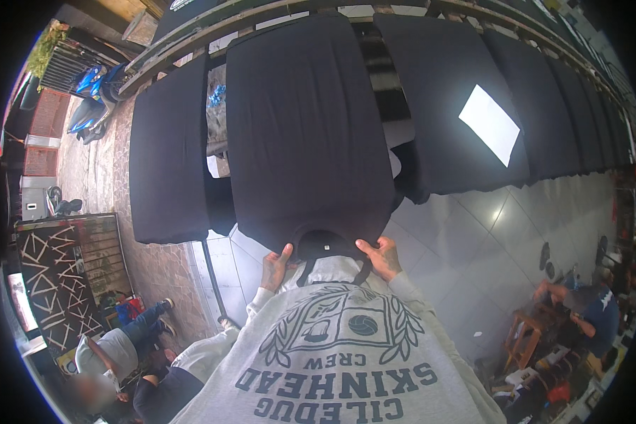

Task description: The person places black t-shirts onto a long screen-printing table, smoothing each shirt with a white cloth to secure it onto the adhesive surface.

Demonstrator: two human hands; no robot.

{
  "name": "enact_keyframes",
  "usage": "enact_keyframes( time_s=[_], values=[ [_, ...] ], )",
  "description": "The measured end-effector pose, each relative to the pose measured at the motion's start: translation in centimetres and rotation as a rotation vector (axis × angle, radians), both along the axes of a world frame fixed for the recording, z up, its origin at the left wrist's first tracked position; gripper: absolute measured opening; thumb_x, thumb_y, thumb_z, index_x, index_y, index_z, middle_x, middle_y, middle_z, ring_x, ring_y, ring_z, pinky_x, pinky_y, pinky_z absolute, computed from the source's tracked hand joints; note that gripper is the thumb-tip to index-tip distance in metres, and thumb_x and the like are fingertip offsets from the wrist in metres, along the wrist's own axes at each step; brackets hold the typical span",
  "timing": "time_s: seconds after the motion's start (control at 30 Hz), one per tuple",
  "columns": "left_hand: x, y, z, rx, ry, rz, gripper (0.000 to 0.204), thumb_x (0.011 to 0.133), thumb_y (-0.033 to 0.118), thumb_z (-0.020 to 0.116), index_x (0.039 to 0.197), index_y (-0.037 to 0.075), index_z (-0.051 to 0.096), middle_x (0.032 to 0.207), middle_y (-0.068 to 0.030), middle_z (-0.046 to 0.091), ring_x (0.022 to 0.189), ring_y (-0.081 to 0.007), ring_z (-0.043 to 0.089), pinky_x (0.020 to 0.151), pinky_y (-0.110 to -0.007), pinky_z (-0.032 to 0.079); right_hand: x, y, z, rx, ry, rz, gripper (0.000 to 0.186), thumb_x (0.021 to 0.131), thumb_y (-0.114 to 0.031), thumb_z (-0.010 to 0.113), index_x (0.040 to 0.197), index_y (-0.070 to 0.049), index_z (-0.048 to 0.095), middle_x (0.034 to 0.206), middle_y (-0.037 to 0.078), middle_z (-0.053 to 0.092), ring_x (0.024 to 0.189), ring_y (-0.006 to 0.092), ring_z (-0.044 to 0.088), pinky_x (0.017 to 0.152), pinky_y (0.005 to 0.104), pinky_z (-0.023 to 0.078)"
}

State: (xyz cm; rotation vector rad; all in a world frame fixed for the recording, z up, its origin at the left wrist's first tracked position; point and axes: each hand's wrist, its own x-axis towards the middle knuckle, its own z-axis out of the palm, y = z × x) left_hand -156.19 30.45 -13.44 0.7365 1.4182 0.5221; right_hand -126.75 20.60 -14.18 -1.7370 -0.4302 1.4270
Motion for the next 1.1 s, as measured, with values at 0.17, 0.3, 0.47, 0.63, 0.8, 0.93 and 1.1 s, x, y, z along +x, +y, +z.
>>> enact_keyframes(
  time_s=[0.17,0.3,0.47,0.63,0.8,0.93,1.1],
  values=[
    [0.6,2.2,-1.6,0.032,0.194,-0.195,0.046,0.089,0.044,0.078,0.086,-0.001,0.070,0.077,-0.0006,0.067,0.060,-0.0072,0.057,0.056,-0.025,0.053,1.0,1.1,-2.3,-0.051,-0.038,0.000,0.035,0.084,-0.030,0.083,0.098,0.000,0.072,0.082,0.004,0.070,0.069,0.0097,0.061,0.064,0.0266,0.047],
    [-2.0,4.2,-8.3,0.313,0.337,-0.208,0.042,0.087,0.040,0.080,0.090,-0.001,0.072,0.084,-0.0012,0.072,0.070,-0.0095,0.060,0.065,-0.031,0.052,1.4,5.1,-5.9,-0.085,-0.062,0.148,0.036,0.084,-0.027,0.084,0.103,0.000,0.070,0.091,0.008,0.074,0.071,0.0145,0.069,0.063,0.0268,0.055],
    [-4.6,8.4,-23.1,0.052,-0.429,0.280,0.030,0.098,0.025,0.062,0.121,0.006,0.062,0.109,-0.0061,0.068,0.098,-0.0207,0.065,0.085,-0.036,0.056,4.3,8.4,-11.8,0.029,-0.491,0.383,0.051,0.087,-0.048,0.073,0.113,-0.005,0.070,0.104,0.013,0.072,0.100,0.0294,0.067,0.092,0.0409,0.050],
    [-5.9,10.4,-19.8,-0.256,-0.470,0.417,0.035,0.101,0.022,0.057,0.132,0.007,0.056,0.121,-0.0080,0.064,0.109,-0.0235,0.063,0.092,-0.037,0.056,10.1,4.5,-13.9,-0.058,-0.637,0.655,0.061,0.101,-0.050,0.041,0.143,-0.007,0.050,0.151,0.019,0.047,0.141,0.0370,0.040,0.118,0.0480,0.029],
    [-11.0,10.5,-13.4,-0.292,-0.342,0.467,0.041,0.101,0.027,0.056,0.139,0.010,0.052,0.129,-0.0083,0.061,0.116,-0.0246,0.060,0.095,-0.038,0.054,13.9,5.5,-11.3,-0.188,0.475,-0.349,0.067,0.102,-0.054,0.034,0.136,0.000,0.055,0.138,0.017,0.060,0.128,0.0314,0.056,0.110,0.0459,0.040],
    [-15.6,11.0,-14.2,-0.093,-0.629,0.310,0.062,0.101,0.046,0.040,0.141,0.000,0.052,0.140,-0.0168,0.059,0.130,-0.0367,0.056,0.110,-0.050,0.045,12.5,11.8,-5.7,-0.052,0.996,-0.594,0.067,0.097,-0.058,0.054,0.128,0.001,0.061,0.126,0.015,0.068,0.111,0.0281,0.067,0.099,0.0434,0.051],
    [-11.8,14.6,-13.9,-0.139,-0.607,0.289,0.044,0.105,0.030,0.041,0.135,0.003,0.057,0.135,-0.0116,0.063,0.125,-0.0333,0.058,0.107,-0.044,0.046,13.2,9.7,-8.2,0.205,0.792,-0.897,0.035,0.096,-0.022,0.069,0.125,-0.002,0.065,0.123,0.014,0.069,0.112,0.0257,0.066,0.103,0.0430,0.051]
  ],
)
